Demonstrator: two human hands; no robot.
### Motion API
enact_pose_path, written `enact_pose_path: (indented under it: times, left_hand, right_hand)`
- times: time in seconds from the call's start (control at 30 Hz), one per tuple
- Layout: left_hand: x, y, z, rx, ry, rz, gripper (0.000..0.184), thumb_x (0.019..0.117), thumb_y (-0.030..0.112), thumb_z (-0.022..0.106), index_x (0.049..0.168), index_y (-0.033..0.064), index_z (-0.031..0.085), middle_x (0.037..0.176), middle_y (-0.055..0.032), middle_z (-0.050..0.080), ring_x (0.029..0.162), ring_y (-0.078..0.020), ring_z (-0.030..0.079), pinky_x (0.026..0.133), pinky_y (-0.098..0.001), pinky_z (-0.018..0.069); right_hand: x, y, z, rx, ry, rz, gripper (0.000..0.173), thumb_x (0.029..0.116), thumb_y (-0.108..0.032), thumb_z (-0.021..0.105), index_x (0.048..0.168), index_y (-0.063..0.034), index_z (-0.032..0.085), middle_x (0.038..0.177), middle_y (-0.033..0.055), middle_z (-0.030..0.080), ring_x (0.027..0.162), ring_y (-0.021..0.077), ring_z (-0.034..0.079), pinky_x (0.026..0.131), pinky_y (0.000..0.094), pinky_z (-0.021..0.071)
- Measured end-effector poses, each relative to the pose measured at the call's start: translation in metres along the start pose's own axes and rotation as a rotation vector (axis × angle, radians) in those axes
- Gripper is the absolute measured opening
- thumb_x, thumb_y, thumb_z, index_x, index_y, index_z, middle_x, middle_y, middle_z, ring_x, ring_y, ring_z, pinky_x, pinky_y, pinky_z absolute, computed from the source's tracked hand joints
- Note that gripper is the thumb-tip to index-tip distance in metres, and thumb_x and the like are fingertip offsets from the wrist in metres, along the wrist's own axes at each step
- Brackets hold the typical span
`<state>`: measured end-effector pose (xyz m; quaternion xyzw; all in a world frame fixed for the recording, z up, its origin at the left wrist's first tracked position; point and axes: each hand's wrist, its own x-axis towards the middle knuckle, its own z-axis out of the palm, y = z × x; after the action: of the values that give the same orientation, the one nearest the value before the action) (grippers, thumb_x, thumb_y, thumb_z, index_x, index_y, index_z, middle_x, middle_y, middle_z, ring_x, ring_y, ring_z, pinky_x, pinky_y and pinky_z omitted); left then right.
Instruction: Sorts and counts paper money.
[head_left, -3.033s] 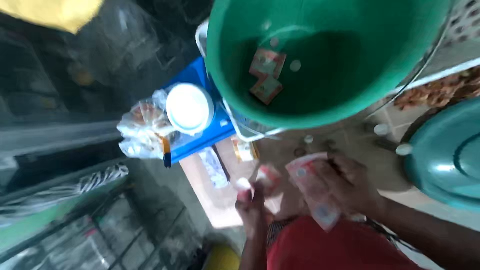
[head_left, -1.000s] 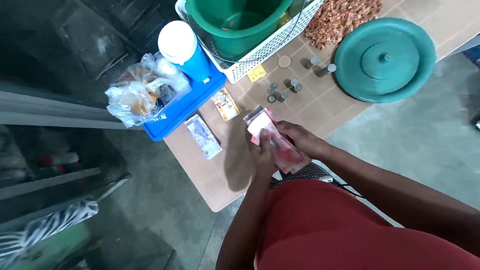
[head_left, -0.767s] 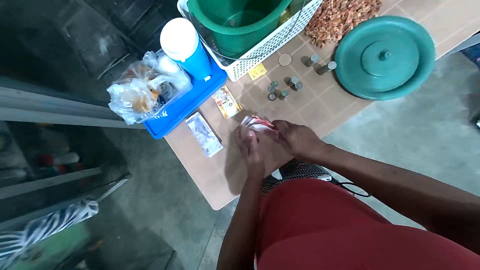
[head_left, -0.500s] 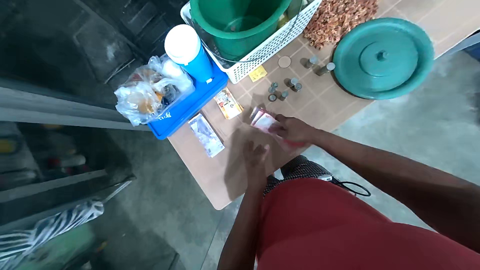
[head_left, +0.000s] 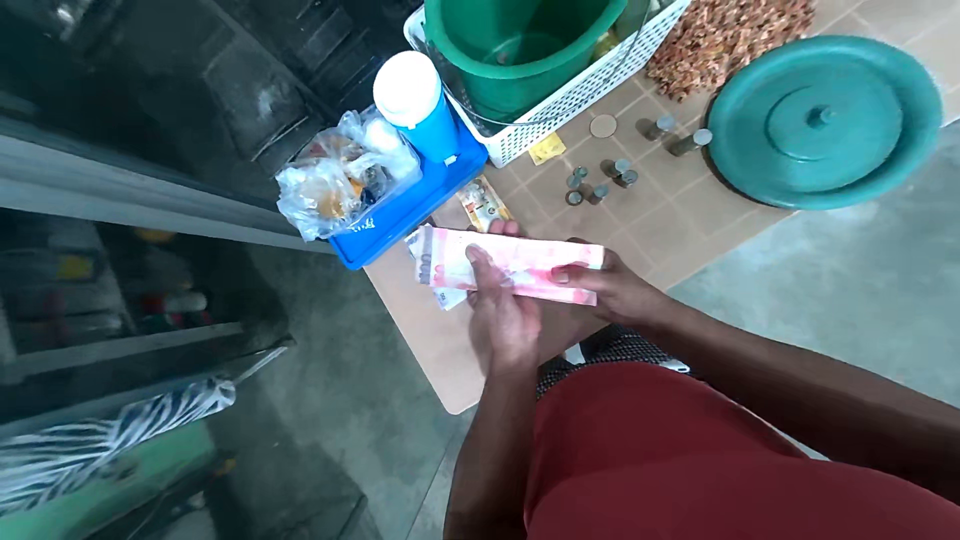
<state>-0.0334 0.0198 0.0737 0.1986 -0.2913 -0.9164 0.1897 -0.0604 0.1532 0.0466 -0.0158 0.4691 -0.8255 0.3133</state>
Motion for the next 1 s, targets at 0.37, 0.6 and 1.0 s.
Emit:
enact_pose_path:
  times: [0.37, 0.6, 1.0]
  left_hand:
    - [-0.013, -0.024, -0.022, 0.053, -0.197, 0.08, 0.031, 0.0993, 0.012, 0.062, 0.13, 0.0128, 0.064, 0.135, -0.0118, 0.065, 0.123, -0.0277, 0.064, 0.102, -0.0449, 0.0542]
    - [0.006, -0.002, -0.037, 0.016, -0.292, 0.096, 0.068, 0.0895, -0.003, 0.064, 0.146, 0.0313, 0.049, 0.136, -0.0108, 0.062, 0.118, -0.0302, 0.066, 0.096, -0.0464, 0.0569]
    - [0.017, 0.009, -0.035, 0.01, -0.108, 0.047, 0.054, 0.0909, -0.008, 0.053, 0.138, 0.0191, 0.052, 0.136, -0.0091, 0.063, 0.122, -0.0272, 0.064, 0.099, -0.0448, 0.056]
  right_hand:
    - [-0.019, 0.0, -0.023, 0.031, 0.029, 0.254, 0.009, 0.0946, -0.012, 0.063, 0.098, -0.013, 0.071, 0.077, 0.0025, 0.072, 0.054, 0.0048, 0.061, 0.051, 0.0191, 0.0523]
    - [-0.034, -0.001, -0.042, 0.1, -0.063, 0.278, 0.021, 0.0893, -0.032, 0.079, 0.102, -0.0168, 0.074, 0.082, 0.0045, 0.075, 0.057, 0.0075, 0.066, 0.052, 0.021, 0.0559]
    - [-0.019, 0.001, -0.021, 0.084, 0.092, 0.244, 0.014, 0.0991, -0.008, 0.058, 0.104, -0.0131, 0.07, 0.081, 0.0044, 0.072, 0.054, 0.0032, 0.058, 0.048, 0.0166, 0.0474]
